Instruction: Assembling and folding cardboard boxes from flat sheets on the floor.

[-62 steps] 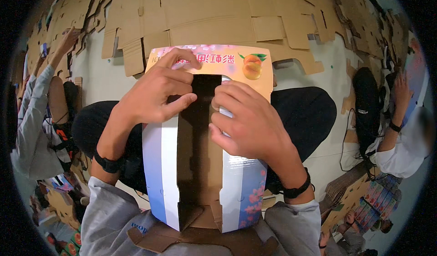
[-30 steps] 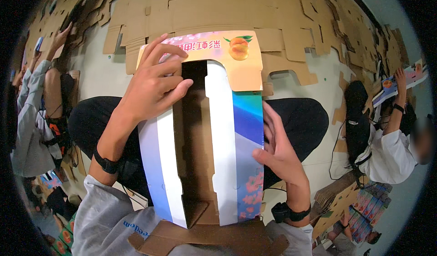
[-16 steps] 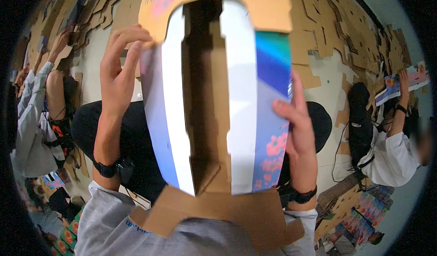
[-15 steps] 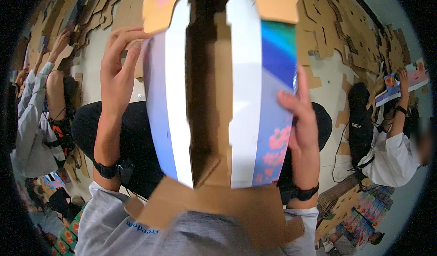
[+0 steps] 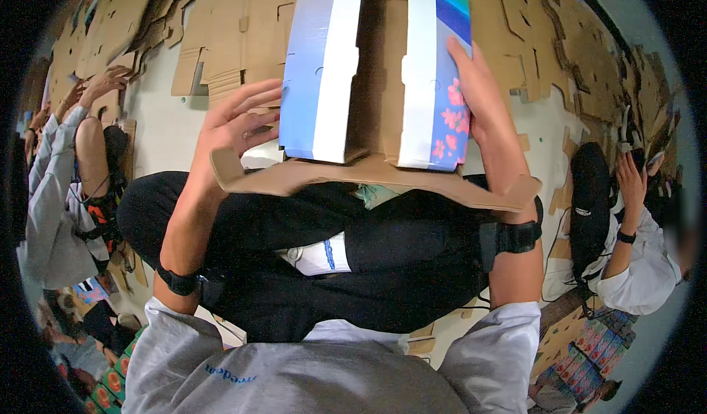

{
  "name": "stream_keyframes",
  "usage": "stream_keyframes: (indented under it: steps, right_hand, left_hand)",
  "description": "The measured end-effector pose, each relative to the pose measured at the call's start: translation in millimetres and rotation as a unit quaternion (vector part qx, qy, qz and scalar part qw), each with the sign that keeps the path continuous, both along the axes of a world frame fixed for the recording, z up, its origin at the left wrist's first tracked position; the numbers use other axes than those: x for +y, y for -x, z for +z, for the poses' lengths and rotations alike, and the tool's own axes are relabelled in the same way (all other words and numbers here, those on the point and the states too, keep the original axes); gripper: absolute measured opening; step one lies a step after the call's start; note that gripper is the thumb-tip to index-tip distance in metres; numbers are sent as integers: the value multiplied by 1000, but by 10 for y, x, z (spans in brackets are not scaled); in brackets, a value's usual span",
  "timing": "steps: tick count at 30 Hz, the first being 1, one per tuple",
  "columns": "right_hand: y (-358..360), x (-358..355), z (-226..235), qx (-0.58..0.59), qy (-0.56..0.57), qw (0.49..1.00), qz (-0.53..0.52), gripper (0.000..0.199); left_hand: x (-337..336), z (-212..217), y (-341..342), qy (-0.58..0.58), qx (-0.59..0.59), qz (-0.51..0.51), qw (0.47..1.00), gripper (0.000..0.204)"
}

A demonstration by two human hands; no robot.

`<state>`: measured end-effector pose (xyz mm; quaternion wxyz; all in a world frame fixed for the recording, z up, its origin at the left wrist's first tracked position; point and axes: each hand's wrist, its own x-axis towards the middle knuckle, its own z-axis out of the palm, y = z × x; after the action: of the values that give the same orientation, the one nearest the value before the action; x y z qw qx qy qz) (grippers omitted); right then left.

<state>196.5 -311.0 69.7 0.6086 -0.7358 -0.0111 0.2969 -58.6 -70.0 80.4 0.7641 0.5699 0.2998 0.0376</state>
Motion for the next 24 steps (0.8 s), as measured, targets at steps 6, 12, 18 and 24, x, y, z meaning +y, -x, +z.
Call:
stream_keyframes:
  steps: [6, 12, 18, 24]
  right_hand:
    - [121, -11, -138, -84, 47, 995, 20, 62]
    - [20, -120, -89, -45, -162, 979, -115, 54]
    - [-230, -278, -53, 13, -297, 916, -270, 53]
    - [-62, -277, -125, -141, -162, 971, -105, 32]
  left_hand:
    - [35, -19, 31, -53, -29, -46, 997, 53]
    - [-60, -88, 8, -42, -156, -11, 987, 42]
    - [62, -370, -252, 120, -209, 28, 970, 43]
    - [79, -496, -237, -221, -193, -122, 948, 55]
